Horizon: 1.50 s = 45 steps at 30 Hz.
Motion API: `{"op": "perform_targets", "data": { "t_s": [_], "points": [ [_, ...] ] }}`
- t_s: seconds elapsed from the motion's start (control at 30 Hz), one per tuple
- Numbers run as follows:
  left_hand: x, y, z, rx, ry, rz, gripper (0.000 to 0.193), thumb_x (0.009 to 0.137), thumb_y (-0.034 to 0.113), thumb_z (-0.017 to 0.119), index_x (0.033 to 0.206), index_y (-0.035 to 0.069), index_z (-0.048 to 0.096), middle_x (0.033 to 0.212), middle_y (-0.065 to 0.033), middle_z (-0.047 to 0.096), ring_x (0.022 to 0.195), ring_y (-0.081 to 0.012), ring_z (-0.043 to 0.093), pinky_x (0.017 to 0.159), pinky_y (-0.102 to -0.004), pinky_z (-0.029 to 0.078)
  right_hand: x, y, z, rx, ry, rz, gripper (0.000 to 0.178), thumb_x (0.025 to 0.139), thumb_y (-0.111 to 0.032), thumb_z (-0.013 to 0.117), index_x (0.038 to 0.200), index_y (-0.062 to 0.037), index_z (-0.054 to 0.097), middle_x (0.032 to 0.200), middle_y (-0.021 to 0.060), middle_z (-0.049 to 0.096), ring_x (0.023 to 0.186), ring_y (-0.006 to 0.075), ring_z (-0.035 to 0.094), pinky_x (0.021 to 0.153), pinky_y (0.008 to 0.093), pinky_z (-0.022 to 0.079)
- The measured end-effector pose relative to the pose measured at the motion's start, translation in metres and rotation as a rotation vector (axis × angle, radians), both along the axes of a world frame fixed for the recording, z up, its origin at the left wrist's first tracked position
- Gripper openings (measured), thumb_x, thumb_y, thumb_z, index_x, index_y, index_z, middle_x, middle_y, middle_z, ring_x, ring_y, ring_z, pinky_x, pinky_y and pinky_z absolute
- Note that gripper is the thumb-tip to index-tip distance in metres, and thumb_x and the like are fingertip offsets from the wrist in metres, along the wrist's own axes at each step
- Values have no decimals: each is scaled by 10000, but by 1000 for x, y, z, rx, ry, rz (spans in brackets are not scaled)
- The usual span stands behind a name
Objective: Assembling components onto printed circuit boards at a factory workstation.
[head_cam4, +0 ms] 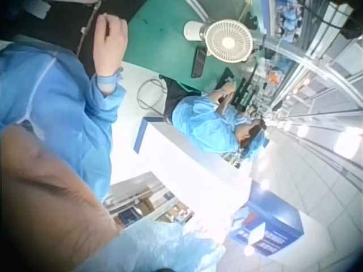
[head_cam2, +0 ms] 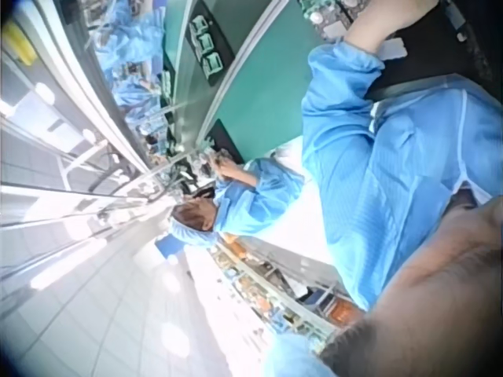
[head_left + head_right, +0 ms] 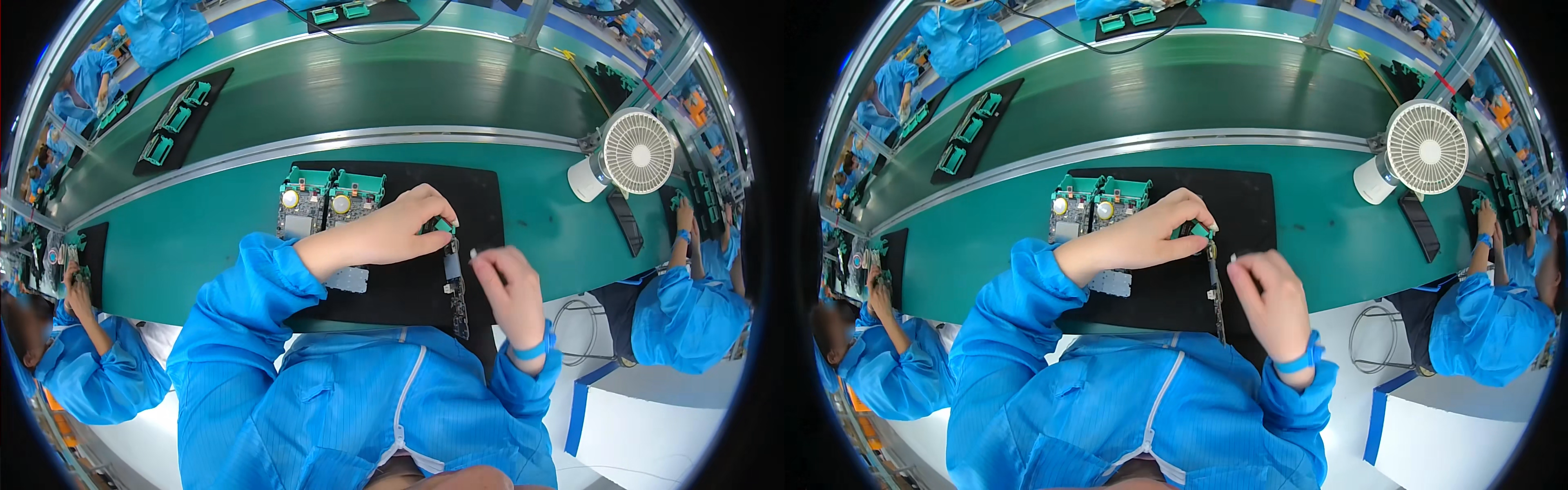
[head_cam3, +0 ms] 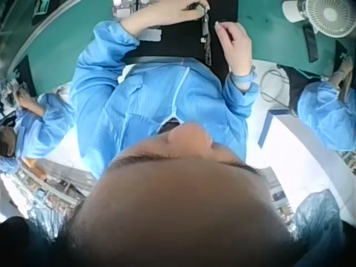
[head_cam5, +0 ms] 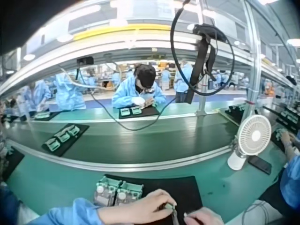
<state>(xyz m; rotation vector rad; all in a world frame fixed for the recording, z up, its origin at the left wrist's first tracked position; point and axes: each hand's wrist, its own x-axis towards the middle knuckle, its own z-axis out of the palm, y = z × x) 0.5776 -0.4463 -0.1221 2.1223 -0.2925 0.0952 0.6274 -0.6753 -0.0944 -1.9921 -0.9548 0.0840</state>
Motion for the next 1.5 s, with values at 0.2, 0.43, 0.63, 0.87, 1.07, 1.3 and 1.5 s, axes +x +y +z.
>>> {"op": "perform_targets", "data": {
  "t_s": [0.2, 0.43, 0.63, 0.87, 1.07, 1.3, 1.5],
  "points": [
    [-2, -2, -2, -1, 2, 38, 287, 883, 219, 649, 1128, 80, 597, 1178, -154, 479, 1129, -339, 476, 947, -401, 427, 20, 26, -19, 178, 661, 28, 82, 896, -92, 660, 928, -37, 609, 720, -2, 608, 632, 60, 567, 539, 213, 417],
    [-2, -5, -3, 5, 11, 61, 290, 878, 218, 649, 1130, 86, 593, 1194, -164, 471, 1154, -362, 452, 982, -422, 396, 21, 28, -27, 210, 673, 25, 72, 899, -87, 657, 930, -36, 618, 723, 9, 627, 635, 60, 608, 500, 191, 432],
    [-2, -5, -4, 4, 32, 77, 292, 875, 224, 646, 1127, 87, 593, 1197, -167, 470, 1136, -371, 456, 973, -430, 397, 20, 29, -24, 161, 626, 13, 71, 900, -102, 662, 924, -40, 637, 747, 4, 638, 658, 65, 624, 525, 195, 457],
    [0, -7, -7, 22, 8, 92, 288, 868, 230, 646, 1120, 100, 597, 1193, -167, 467, 1118, -375, 461, 967, -437, 399, 21, 31, -24, 143, 617, 18, 68, 907, -106, 646, 914, -41, 628, 750, 0, 634, 660, 68, 621, 534, 205, 466],
    [-2, -7, 2, 26, 111, 97, 269, 890, 205, 650, 1114, 76, 576, 1163, -126, 459, 1179, -306, 440, 1035, -398, 347, 21, 34, -36, 245, 672, 36, 67, 921, -94, 622, 910, -32, 598, 738, 16, 621, 635, 77, 602, 545, 207, 473],
    [-2, -7, -2, 15, 46, 87, 291, 861, 225, 648, 1118, 100, 589, 1192, -158, 461, 1129, -370, 452, 970, -438, 396, 23, 32, -42, 378, 875, 104, 57, 923, -73, 615, 921, -38, 571, 754, 25, 614, 650, 84, 587, 568, 217, 473],
    [-3, -8, 1, 15, 100, 94, 265, 878, 194, 648, 1104, 75, 574, 1167, -127, 457, 1175, -310, 440, 1020, -395, 359, 24, 33, -41, 371, 905, 129, 65, 921, -70, 611, 936, -44, 554, 778, 23, 609, 671, 82, 585, 579, 218, 472]
  ]
}}
